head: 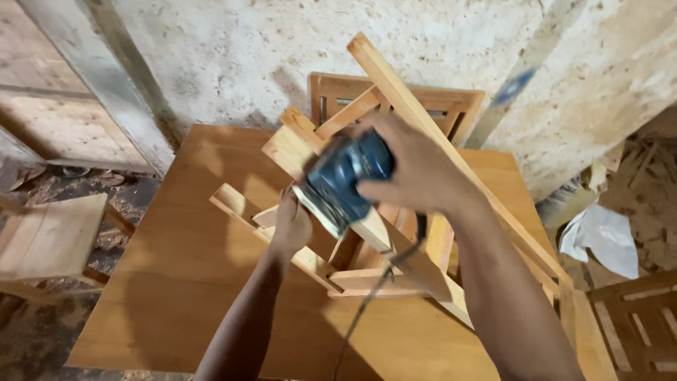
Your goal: The person sands a wooden chair frame using an electric orbital sander and a sanding block, turning the chair over to reach different sections of the legs and rails.
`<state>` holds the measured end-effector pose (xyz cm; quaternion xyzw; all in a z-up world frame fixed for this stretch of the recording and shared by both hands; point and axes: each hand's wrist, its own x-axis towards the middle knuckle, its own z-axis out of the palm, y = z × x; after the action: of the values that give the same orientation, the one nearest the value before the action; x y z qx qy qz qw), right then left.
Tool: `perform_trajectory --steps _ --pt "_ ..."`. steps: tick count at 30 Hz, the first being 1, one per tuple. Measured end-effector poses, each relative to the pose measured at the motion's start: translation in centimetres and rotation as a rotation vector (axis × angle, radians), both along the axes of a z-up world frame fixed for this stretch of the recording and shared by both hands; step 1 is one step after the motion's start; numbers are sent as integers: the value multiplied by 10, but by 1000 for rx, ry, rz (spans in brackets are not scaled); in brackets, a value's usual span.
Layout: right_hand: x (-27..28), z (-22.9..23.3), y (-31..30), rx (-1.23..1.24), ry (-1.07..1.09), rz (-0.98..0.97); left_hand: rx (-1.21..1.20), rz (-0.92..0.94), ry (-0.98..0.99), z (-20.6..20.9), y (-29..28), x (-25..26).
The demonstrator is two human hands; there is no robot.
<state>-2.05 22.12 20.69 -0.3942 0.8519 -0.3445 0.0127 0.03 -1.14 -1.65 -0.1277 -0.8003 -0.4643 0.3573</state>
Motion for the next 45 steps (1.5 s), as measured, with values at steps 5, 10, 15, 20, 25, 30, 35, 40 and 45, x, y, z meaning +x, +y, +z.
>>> perform_trajectory --steps 5,10,15,20,25,30,35,40,45 --pt "27 -42 63 94 -53 -173 62 -24 -165 6 -2 9" --pt "45 -102 134 -1 -52 -188 71 26 -165 -5 -5 6" --pt "59 -128 161 4 -123 -335 40 55 -173 -38 -21 -6" --pt "53 -102 118 18 -59 -322 -265 244 -97 -117 -57 -24" --pt "45 -69 64 77 17 -267 204 118 -67 -156 -95 -23" --pt "63 -78 94 -51 5 -314 -79 -81 97 -83 -64 -8" --pt "86 -137 166 -64 -102 -460 205 -97 -188 -7 -23 23" --pt "109 -206 239 38 -348 -710 127 -37 -124 15 -14 28" --pt "119 -263 307 63 -484 -913 55 -73 -89 25 -11 34"
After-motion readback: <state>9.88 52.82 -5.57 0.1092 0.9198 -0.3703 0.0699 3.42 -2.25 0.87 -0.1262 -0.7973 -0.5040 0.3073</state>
